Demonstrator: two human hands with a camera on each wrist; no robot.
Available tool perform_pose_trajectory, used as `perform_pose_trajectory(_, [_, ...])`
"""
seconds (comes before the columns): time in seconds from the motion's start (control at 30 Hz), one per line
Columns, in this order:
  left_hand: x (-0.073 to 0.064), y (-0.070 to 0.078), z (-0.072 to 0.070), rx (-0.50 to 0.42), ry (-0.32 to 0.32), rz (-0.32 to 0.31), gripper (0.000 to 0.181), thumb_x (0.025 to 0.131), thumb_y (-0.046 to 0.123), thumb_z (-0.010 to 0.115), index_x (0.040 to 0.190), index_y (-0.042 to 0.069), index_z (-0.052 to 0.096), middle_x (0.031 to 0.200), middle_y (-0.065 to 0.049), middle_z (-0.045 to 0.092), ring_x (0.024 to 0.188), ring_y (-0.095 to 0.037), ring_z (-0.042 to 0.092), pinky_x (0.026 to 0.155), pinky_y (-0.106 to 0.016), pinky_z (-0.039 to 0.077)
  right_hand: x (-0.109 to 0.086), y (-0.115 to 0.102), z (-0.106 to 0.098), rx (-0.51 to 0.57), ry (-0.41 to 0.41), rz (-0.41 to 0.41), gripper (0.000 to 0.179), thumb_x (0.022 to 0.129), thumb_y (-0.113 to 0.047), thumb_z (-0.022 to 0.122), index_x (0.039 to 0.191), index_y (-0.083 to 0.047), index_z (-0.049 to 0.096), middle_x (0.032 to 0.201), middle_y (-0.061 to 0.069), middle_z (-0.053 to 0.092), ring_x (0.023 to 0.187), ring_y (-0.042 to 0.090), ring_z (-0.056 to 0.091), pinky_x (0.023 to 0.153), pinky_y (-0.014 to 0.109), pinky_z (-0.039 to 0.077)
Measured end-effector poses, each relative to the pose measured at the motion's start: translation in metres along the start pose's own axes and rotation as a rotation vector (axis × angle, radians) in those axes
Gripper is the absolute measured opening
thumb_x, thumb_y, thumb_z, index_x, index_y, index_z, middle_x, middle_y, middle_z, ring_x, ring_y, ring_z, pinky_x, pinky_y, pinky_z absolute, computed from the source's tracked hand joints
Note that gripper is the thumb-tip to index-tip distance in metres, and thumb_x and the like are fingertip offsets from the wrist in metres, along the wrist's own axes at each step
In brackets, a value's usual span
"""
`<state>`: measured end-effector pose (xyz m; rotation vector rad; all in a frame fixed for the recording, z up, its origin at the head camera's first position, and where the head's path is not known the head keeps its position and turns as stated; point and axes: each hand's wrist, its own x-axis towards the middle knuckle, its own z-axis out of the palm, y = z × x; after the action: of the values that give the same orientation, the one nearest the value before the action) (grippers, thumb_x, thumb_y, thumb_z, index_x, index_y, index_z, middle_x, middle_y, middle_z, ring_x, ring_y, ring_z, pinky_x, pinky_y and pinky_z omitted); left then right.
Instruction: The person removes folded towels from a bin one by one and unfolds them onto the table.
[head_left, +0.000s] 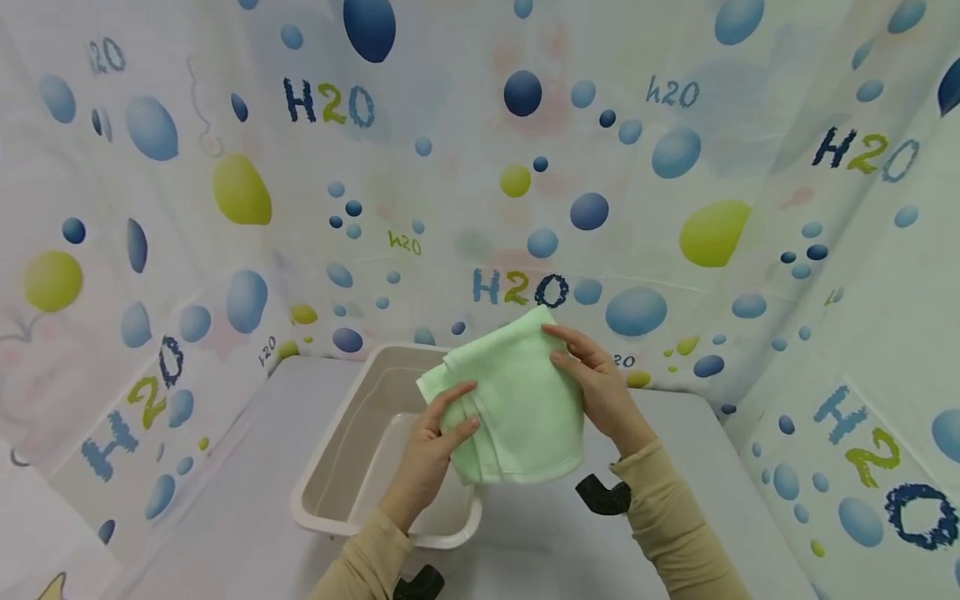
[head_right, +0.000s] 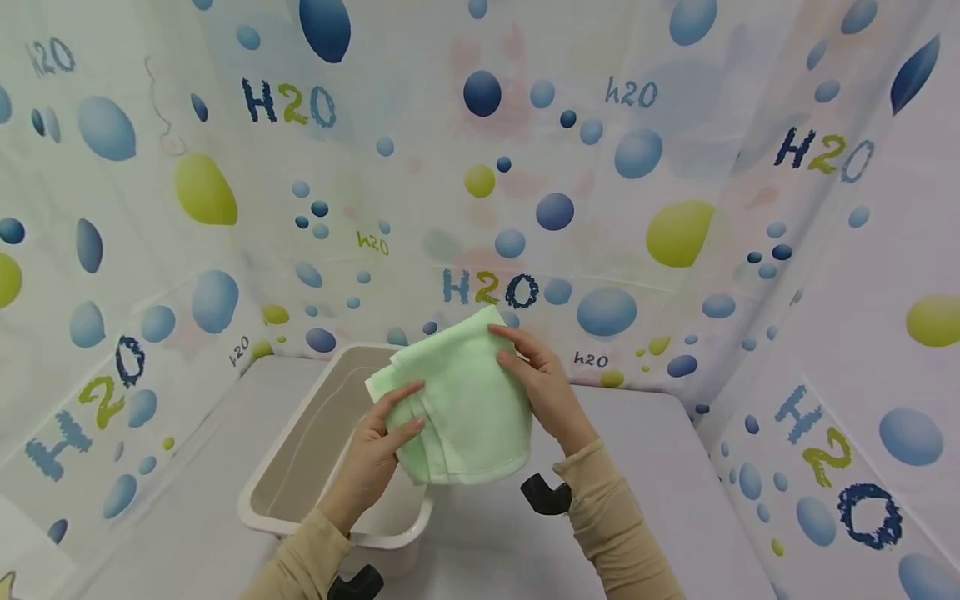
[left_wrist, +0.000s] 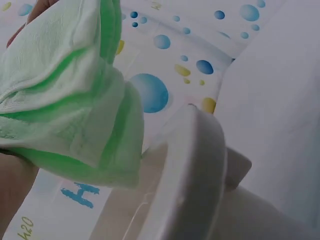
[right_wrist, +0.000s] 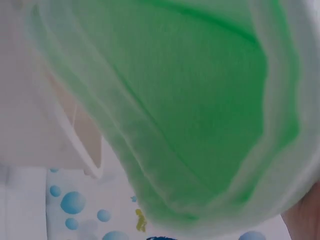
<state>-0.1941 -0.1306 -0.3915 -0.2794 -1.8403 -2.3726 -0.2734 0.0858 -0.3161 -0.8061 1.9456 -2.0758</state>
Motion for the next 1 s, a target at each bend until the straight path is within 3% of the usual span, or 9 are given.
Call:
perform_pose_trajectory(0.2, [0.003, -0.003, 0.012, -0.040, 0.016, -0.033, 0.044, 0.084, 0.011, 0.066, 0.126, 0.015, 0.053, 0.120, -0.003, 0.048, 0.099, -0.014, 0.055, 0.081, -0.027, 0.051, -0.010, 0.005, -0.011, -0.036, -0.068, 0.061, 0.045, 0.096, -0.021, 0.051, 0.140, -0.020, 0.039, 0.149, 0.001, 0.026, 0.107, 0.016, 0.054, 0.083, 0.036, 0.053])
perform_pose_trajectory(0.37, [0.004, -0.010, 0.021, -0.061, 0.037, -0.065, 0.043, 0.082, 0.010, 0.069, 0.122, 0.017, 0.057, 0.119, -0.001, 0.051, 0.096, -0.012, 0.058, 0.079, -0.027, 0.052, -0.016, 0.011, -0.015, -0.157, -0.114, 0.097, 0.051, 0.095, -0.022, 0.053, 0.143, -0.023, 0.032, 0.151, 0.003, 0.021, 0.107, 0.020, 0.052, 0.081, 0.039, 0.052])
perform_pose_trajectory(0.5, [0.006, -0.016, 0.028, -0.051, 0.028, -0.086, 0.046, 0.082, 0.012, 0.070, 0.125, 0.018, 0.057, 0.124, -0.003, 0.051, 0.098, -0.013, 0.058, 0.080, -0.028, 0.052, -0.020, 0.016, -0.015, -0.252, -0.118, 0.101, 0.053, 0.095, -0.022, 0.054, 0.143, -0.027, 0.031, 0.146, 0.010, 0.027, 0.105, 0.024, 0.052, 0.078, 0.039, 0.052])
perform_pose_trajectory(0.7, [0.008, -0.020, 0.032, -0.044, 0.043, -0.088, 0.050, 0.081, 0.012, 0.070, 0.128, 0.016, 0.055, 0.131, -0.005, 0.049, 0.103, -0.012, 0.057, 0.082, -0.027, 0.051, -0.021, 0.022, -0.007, -0.310, -0.110, 0.088, 0.052, 0.094, -0.023, 0.054, 0.141, -0.030, 0.033, 0.145, 0.013, 0.030, 0.105, 0.026, 0.053, 0.076, 0.038, 0.053])
perform_pose_trajectory(1.0, [0.009, -0.027, 0.038, -0.006, 0.081, -0.101, 0.045, 0.082, 0.016, 0.070, 0.125, 0.018, 0.057, 0.127, -0.008, 0.052, 0.097, -0.014, 0.059, 0.080, -0.029, 0.053, -0.023, 0.033, -0.004, -0.379, -0.086, 0.097, 0.051, 0.094, -0.025, 0.055, 0.140, -0.031, 0.035, 0.150, 0.008, 0.026, 0.112, 0.031, 0.052, 0.081, 0.037, 0.052])
